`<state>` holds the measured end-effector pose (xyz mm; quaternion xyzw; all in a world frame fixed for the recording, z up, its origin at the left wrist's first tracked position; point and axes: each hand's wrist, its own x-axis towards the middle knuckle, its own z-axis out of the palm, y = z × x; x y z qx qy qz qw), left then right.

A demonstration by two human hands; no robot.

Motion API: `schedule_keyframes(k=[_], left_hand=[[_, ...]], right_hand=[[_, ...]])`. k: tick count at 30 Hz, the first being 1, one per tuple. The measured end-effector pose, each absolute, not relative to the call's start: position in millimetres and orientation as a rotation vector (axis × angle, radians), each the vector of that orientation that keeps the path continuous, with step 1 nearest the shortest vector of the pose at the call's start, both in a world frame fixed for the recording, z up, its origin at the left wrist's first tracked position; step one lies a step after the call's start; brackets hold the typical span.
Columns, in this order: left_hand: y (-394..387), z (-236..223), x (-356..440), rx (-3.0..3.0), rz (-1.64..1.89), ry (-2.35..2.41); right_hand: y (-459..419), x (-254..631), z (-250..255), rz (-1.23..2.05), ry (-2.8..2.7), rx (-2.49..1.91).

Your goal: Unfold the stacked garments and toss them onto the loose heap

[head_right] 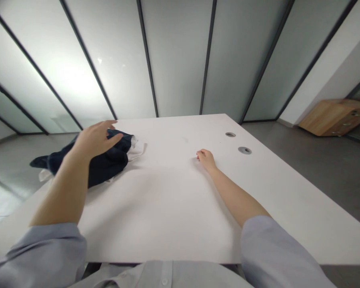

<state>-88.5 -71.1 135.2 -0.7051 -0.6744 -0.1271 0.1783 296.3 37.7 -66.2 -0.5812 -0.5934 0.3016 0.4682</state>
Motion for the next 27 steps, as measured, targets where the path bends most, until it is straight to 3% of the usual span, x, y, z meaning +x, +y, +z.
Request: schedule_keyframes(k=[5, 12, 16, 23, 27], left_hand=[[-22.8, 75.6, -35.6, -2.176, -0.372, -1.797], [-10.2, -19.5, -108.7, -2.035, -0.158, -2.040], [-14.2, -20.8, -103.8, -2.017, -0.198, -2.107], [-2.5, -17.1, 0.7, -2.418, -0.485, -1.752], [0.6, -44.3, 24.4, -2.418, -0.493, -1.885]], right_hand=[[43.2, 297.3, -65.5, 0.788, -1.350, -1.426], [45.7, 293.4, -64.2, 0.819, -1.356, -1.479], [47.4, 292.0, -64.7, 0.849, -1.341, -1.485], [52.3, 293.9, -64.3, 0.989, -1.441, -1.474], [44.8, 294.1, -68.3, 0.754, -1.534, -1.493]])
